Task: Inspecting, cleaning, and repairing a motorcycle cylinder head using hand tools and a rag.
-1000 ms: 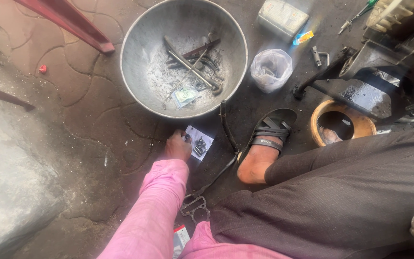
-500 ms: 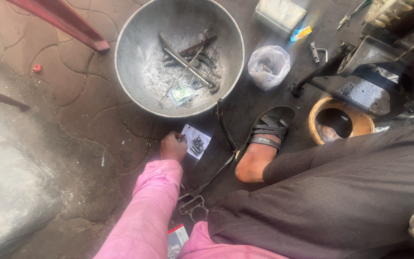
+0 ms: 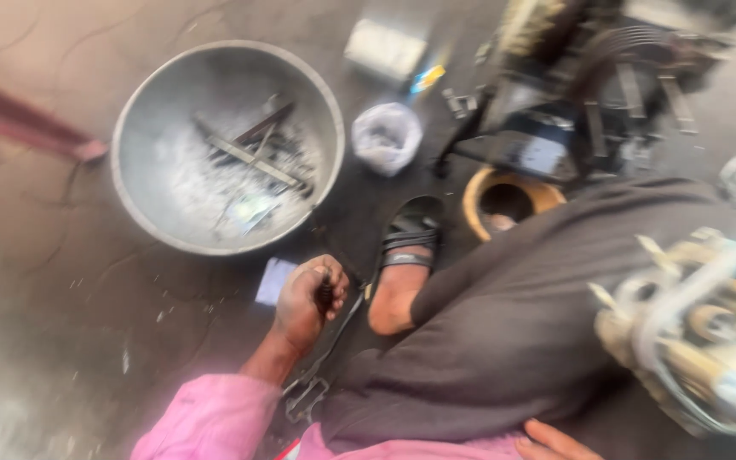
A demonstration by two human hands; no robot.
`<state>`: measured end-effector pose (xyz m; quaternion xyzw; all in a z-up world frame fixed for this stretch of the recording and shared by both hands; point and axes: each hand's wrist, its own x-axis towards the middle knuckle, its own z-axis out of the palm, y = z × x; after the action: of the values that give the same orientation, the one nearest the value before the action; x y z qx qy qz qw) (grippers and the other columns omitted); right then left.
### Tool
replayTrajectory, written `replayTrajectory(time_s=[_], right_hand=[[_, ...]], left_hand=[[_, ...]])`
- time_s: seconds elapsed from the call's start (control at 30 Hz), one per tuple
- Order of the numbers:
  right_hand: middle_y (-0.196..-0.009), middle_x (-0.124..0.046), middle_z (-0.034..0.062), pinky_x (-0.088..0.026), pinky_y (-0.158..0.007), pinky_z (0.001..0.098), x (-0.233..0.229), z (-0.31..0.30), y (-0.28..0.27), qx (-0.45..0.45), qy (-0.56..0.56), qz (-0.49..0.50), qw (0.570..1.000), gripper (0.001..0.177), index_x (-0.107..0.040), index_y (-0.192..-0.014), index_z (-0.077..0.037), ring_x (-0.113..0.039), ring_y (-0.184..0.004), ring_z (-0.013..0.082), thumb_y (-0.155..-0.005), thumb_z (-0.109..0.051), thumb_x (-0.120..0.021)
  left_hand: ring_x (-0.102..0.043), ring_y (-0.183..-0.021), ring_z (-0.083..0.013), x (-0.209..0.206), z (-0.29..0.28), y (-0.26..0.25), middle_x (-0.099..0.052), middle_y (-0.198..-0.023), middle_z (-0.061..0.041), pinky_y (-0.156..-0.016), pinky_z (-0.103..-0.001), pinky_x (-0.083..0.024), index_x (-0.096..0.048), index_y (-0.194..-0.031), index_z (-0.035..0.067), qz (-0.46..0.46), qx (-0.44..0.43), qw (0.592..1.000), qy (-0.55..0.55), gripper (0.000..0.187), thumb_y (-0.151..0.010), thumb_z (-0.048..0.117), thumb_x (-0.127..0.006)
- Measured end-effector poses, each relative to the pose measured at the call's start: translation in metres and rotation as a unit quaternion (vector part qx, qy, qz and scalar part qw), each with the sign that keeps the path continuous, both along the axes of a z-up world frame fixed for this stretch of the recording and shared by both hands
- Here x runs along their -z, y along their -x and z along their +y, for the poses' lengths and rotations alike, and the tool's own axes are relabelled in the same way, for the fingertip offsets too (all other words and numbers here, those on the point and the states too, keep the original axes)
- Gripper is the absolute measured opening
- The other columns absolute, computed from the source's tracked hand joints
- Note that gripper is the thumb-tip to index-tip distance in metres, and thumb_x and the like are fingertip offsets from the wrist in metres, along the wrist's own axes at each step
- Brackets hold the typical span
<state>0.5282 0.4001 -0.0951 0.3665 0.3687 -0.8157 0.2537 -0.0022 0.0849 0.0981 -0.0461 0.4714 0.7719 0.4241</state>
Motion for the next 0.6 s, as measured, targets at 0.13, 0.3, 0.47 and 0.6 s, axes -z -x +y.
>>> replayTrajectory(time_s=[0.13, 0.3, 0.47, 0.6], right_hand=[[-0.137, -0.071, 0.0098, -0.041, -0.116, 0.03, -0.195, -0.032, 0.12, -0.115, -0.16, 0.041, 0.98, 0.049, -0.057, -0.145, -0.007, -0.062, -0.132, 0.0194, -0.098, -0.018, -0.053], [-0.118, -0.075, 0.0071, -0.053, -0.101, 0.0342, -0.228, -0.038, 0.112, -0.169, -0.29, 0.213, 0.918, 0.037, -0.071, -0.123, -0.006, -0.07, -0.111, 0.0201, -0.1, -0.02, -0.047], [-0.107, -0.08, 0.003, -0.06, -0.095, 0.0297, -0.348, -0.063, 0.16, -0.065, -0.64, 0.277, 0.714, 0.017, -0.076, -0.104, -0.015, -0.072, -0.11, 0.016, -0.097, -0.03, -0.07], [-0.111, -0.079, 0.025, -0.061, -0.093, 0.0445, -0.334, -0.088, 0.16, 0.258, -0.25, 0.133, 0.924, 0.047, -0.063, -0.123, 0.008, -0.075, -0.109, 0.0389, -0.094, -0.026, -0.076]], left_hand=[[-0.042, -0.056, -0.0115, -0.066, 0.043, -0.009, -0.046, -0.064, -0.003, -0.049, -0.026, -0.034, -0.047, -0.073, 0.007, 0.143, 0.111, 0.983, -0.014, 0.035, -0.101, 0.028, -0.046], [-0.037, -0.056, -0.0095, -0.116, 0.1, -0.058, -0.042, -0.062, 0.002, -0.051, -0.029, -0.033, -0.045, -0.07, 0.007, 0.19, 0.203, 0.949, -0.147, 0.044, -0.107, 0.031, -0.05], [-0.068, -0.061, -0.0119, -0.171, 0.142, -0.107, -0.068, -0.065, -0.001, -0.055, -0.027, -0.052, -0.072, -0.079, 0.006, 0.409, 0.316, 0.849, -0.113, 0.018, -0.09, 0.02, -0.073], [-0.07, -0.07, -0.0175, -0.164, 0.164, -0.142, -0.068, -0.073, -0.005, -0.061, -0.032, -0.057, -0.074, -0.089, 0.008, 0.537, 0.354, 0.73, -0.23, 0.006, -0.091, 0.014, -0.073]])
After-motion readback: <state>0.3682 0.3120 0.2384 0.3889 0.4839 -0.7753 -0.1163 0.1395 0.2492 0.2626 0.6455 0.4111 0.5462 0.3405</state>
